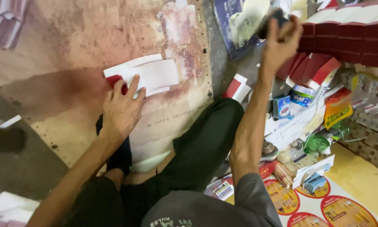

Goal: The person sits on the floor and assembles small red and white paper boxes. They apply glue to the flaps using a small brush and press the flaps to secure the box shape. The person handles multiple boxes one by one, folding and gluing them into a stack.

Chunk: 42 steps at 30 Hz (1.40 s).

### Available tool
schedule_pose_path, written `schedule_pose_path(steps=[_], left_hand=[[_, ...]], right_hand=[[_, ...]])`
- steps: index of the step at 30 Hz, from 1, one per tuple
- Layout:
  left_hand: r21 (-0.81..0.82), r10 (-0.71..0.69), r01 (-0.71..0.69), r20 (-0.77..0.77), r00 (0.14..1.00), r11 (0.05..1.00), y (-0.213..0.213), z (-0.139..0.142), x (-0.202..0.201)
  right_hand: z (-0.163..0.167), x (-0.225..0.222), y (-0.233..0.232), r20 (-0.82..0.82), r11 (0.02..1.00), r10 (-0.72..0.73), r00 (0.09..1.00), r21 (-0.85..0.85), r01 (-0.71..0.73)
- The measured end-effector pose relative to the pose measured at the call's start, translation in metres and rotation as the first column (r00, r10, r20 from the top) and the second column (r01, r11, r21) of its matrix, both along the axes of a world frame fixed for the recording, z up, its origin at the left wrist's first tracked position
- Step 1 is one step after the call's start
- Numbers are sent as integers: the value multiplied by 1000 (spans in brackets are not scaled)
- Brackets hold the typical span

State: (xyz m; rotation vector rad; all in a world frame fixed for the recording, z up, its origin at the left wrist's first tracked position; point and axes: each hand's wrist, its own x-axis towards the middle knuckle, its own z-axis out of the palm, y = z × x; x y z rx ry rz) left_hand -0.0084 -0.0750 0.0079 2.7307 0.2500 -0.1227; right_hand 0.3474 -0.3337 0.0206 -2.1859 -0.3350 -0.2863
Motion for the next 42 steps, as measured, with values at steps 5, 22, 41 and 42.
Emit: schedule_pose_path(steps=[5, 22, 41, 42], left_hand=[[-108, 92, -93, -18, 996, 990, -1, 0, 8], [-409, 335, -392, -206, 920, 824, 21, 2, 11], [-357, 329, -339, -90, 940, 870, 21, -7, 9], [-346, 305, -333, -135, 943, 877, 20, -8, 9]], right_hand=[[-16, 8, 11, -277, 748, 43, 960, -628, -215], [14, -214, 120, -296, 759, 457, 839, -362, -541], [-11, -237, 151, -249, 836, 447, 859, -225, -500], [-14, -237, 144, -294, 816, 462, 837, -228, -531]])
